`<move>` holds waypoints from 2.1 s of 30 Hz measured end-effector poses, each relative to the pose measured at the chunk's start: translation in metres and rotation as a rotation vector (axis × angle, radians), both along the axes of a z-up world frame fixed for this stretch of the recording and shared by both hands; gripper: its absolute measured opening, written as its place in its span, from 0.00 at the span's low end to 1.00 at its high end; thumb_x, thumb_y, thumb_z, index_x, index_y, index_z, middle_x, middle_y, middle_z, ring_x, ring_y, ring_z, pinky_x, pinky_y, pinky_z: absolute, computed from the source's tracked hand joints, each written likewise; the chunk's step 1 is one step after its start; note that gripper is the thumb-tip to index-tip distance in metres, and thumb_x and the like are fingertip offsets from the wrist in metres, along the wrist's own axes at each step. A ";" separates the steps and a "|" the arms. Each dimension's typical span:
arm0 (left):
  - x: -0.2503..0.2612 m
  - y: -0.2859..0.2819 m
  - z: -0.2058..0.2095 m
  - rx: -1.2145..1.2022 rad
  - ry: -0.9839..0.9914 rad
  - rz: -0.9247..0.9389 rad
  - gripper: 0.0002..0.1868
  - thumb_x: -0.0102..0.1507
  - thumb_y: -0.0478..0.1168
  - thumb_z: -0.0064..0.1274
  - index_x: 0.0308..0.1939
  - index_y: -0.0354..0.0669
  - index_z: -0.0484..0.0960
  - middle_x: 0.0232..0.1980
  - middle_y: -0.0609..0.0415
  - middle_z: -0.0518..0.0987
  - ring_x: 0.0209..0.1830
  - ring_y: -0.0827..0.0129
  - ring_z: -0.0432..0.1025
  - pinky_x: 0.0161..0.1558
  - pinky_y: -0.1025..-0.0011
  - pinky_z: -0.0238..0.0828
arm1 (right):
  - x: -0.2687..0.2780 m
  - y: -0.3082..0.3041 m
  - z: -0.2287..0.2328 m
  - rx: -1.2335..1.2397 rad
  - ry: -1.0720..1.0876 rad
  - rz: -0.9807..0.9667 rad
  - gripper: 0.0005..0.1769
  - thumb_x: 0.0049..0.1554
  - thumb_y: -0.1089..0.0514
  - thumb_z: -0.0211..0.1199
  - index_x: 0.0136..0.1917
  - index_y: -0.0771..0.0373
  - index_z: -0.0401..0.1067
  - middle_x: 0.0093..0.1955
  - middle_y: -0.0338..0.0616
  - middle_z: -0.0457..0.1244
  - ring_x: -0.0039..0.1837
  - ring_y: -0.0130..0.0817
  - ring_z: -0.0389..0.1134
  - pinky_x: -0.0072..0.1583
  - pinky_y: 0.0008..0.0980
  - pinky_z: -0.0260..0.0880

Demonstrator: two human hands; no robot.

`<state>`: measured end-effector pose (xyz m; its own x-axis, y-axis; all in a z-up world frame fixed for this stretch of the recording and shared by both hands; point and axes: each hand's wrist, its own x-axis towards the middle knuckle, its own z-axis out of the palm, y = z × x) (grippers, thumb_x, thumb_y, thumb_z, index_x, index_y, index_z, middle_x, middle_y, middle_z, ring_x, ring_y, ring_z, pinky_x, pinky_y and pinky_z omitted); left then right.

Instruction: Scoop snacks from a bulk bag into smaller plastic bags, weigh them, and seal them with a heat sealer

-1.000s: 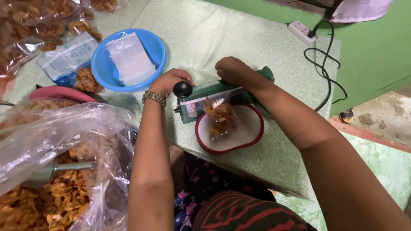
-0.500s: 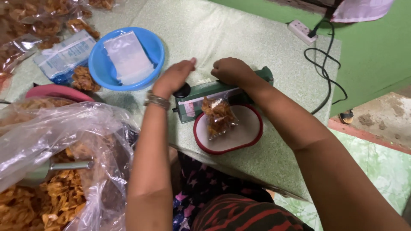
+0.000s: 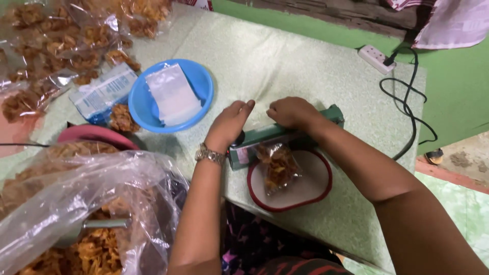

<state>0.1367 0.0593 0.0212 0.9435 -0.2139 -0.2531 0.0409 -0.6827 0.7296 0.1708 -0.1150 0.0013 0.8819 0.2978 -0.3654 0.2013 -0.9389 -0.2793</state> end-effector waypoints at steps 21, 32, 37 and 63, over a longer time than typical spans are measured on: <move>-0.015 -0.003 0.015 0.028 -0.037 0.026 0.38 0.56 0.68 0.31 0.52 0.39 0.69 0.51 0.35 0.71 0.57 0.45 0.62 0.56 0.55 0.56 | -0.008 -0.002 0.000 0.096 -0.141 -0.040 0.24 0.54 0.45 0.39 0.50 0.58 0.70 0.46 0.56 0.64 0.53 0.57 0.62 0.55 0.53 0.59; 0.014 -0.011 0.020 0.045 -0.465 -0.037 0.22 0.58 0.56 0.42 0.40 0.40 0.74 0.40 0.46 0.76 0.43 0.54 0.69 0.40 0.61 0.63 | -0.066 -0.035 -0.025 0.783 -1.031 -0.028 0.07 0.58 0.61 0.52 0.38 0.62 0.63 0.34 0.42 0.58 0.40 0.39 0.59 0.42 0.35 0.60; -0.023 -0.006 0.015 -0.325 -0.506 0.181 0.21 0.58 0.50 0.42 0.50 0.42 0.69 0.55 0.49 0.69 0.49 0.59 0.68 0.45 0.68 0.69 | -0.101 -0.055 -0.073 0.651 -0.675 -0.309 0.10 0.56 0.54 0.48 0.41 0.61 0.66 0.41 0.45 0.59 0.45 0.39 0.58 0.48 0.36 0.54; -0.178 0.033 -0.054 -1.124 -0.533 0.504 0.24 0.53 0.32 0.55 0.48 0.44 0.60 0.32 0.62 0.62 0.31 0.80 0.64 0.30 0.86 0.66 | -0.124 0.054 -0.042 1.413 -0.117 0.336 0.30 0.44 0.67 0.65 0.60 0.64 0.60 0.56 0.42 0.55 0.61 0.32 0.56 0.63 0.36 0.54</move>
<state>-0.0414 0.0928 -0.0325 0.9081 0.3361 0.2498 -0.3542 0.2985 0.8863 0.0468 -0.0608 -0.0404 0.7033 0.5347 0.4685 0.4372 0.1943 -0.8781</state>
